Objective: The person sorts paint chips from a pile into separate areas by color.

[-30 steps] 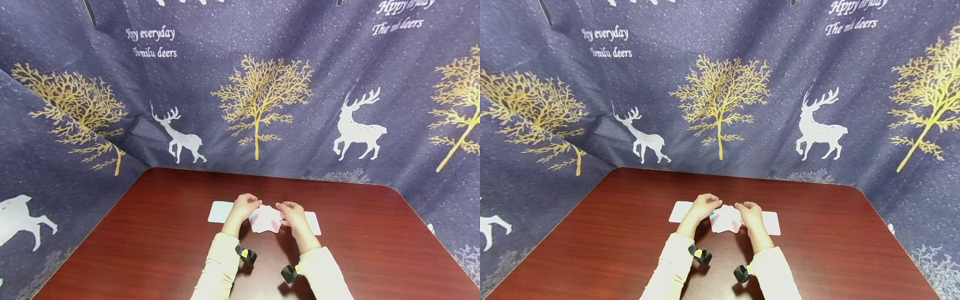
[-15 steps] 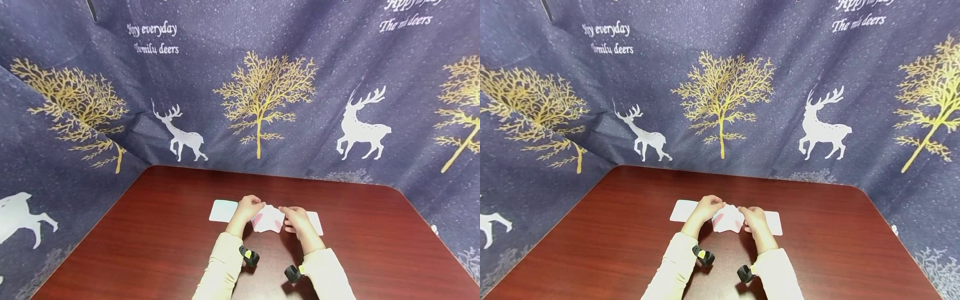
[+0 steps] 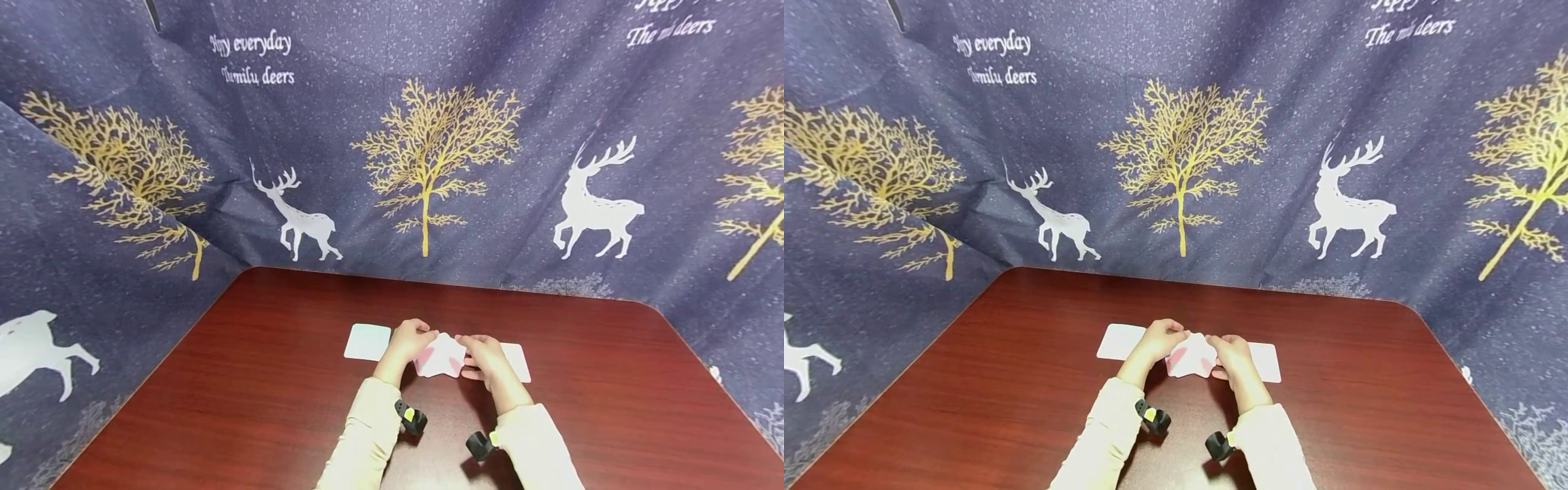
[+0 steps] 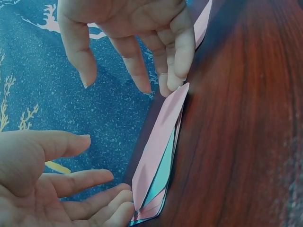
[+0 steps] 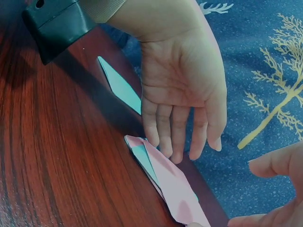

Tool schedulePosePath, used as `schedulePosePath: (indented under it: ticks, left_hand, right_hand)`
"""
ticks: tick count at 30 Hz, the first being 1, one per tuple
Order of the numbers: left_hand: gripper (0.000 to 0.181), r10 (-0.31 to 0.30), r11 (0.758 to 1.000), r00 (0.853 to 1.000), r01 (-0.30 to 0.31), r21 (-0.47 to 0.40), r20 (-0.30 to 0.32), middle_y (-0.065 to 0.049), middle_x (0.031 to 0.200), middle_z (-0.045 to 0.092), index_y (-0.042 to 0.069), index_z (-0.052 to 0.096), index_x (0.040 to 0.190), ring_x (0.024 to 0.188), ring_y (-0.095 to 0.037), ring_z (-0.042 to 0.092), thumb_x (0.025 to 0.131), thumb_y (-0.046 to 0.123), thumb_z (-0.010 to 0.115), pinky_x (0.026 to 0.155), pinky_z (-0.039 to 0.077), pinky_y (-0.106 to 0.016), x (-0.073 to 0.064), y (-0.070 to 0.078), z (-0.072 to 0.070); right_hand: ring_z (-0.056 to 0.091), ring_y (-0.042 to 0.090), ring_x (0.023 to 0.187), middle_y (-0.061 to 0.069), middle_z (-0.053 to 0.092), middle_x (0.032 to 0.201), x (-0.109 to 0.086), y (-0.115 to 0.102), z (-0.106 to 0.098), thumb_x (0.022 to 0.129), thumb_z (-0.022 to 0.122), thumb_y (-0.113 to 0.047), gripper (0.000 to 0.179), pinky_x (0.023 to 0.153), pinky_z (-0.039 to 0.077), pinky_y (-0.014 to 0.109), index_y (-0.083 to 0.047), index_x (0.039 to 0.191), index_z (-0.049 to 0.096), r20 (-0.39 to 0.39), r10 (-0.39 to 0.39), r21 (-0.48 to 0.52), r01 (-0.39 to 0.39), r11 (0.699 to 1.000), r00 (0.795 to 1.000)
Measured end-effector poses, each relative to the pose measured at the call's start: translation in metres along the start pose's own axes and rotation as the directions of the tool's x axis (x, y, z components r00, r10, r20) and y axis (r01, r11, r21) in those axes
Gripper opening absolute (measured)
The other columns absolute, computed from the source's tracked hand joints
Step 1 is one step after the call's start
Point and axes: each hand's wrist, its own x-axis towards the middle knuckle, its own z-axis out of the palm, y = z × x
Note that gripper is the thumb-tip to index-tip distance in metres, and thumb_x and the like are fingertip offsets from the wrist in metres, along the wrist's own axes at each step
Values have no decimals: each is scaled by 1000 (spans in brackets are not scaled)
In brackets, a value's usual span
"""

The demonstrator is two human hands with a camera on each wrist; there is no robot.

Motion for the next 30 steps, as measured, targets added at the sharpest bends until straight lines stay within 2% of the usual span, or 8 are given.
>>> schedulePosePath:
  ticks: [5, 9, 14, 18, 20, 27, 30]
  left_hand:
    - [35, -23, 999, 1000, 23, -31, 0, -18, 102, 69, -4, 66, 106, 95, -30, 64, 85, 25, 66, 82, 53, -40, 0, -1, -1]
    - [38, -53, 994, 999, 53, -99, 3, -20, 105, 68, -6, 64, 109, 97, -31, 64, 85, 23, 67, 84, 53, -41, -1, 0, -2]
    - [38, -89, 976, 996, 88, -198, 2, -22, 106, 66, -10, 62, 111, 94, -29, 63, 85, 17, 67, 82, 54, -39, -1, 2, -1]
    - [34, -98, 960, 995, 96, -263, 4, -23, 103, 66, -11, 61, 110, 84, -24, 62, 83, 9, 68, 75, 56, -37, 0, 2, 0]
    - [32, -103, 947, 995, 102, -306, 11, -24, 102, 66, -12, 61, 109, 81, -22, 61, 81, 4, 68, 72, 56, -36, 0, 1, 0]
    - [30, -148, 872, 987, 157, -464, 55, -25, 104, 65, -12, 58, 110, 83, -18, 61, 80, -12, 62, 71, 58, -33, 2, 0, 0]
    - [35, -153, 867, 987, 159, -473, 51, -25, 104, 65, -11, 59, 110, 79, -18, 61, 76, -18, 60, 64, 55, -28, 2, -1, 0]
  right_hand:
    - [55, 26, 93, 25, 48, 115, 1, 1, 0, 94, 52, -24, 51, 71, 57, 35, 12, 129, 43, -1, -17, 3, 17, 1000, 1000]
    - [58, 24, 89, 25, 52, 113, 2, 1, 0, 92, 52, -22, 49, 69, 58, 33, 13, 127, 45, -36, -50, 4, 50, 999, 998]
    - [61, 26, 90, 26, 53, 113, 4, 2, 1, 92, 54, -21, 46, 68, 58, 31, 12, 123, 49, -83, -66, 17, 67, 998, 994]
    - [62, 25, 87, 25, 57, 110, 6, 3, 1, 93, 54, -19, 43, 69, 58, 31, 13, 122, 50, -107, -67, 37, 72, 997, 992]
    - [62, 22, 83, 24, 58, 109, 6, 3, 1, 92, 54, -17, 42, 67, 57, 29, 14, 121, 50, -122, -70, 55, 77, 996, 990]
    - [56, 8, 65, 13, 60, 90, 5, 3, -1, 90, 51, -7, 39, 54, 52, 17, 18, 120, 49, -145, -77, 134, 96, 986, 986]
    - [55, 6, 62, 10, 61, 85, 6, 4, -2, 91, 52, -5, 40, 53, 51, 16, 19, 122, 47, -135, -79, 141, 98, 985, 988]
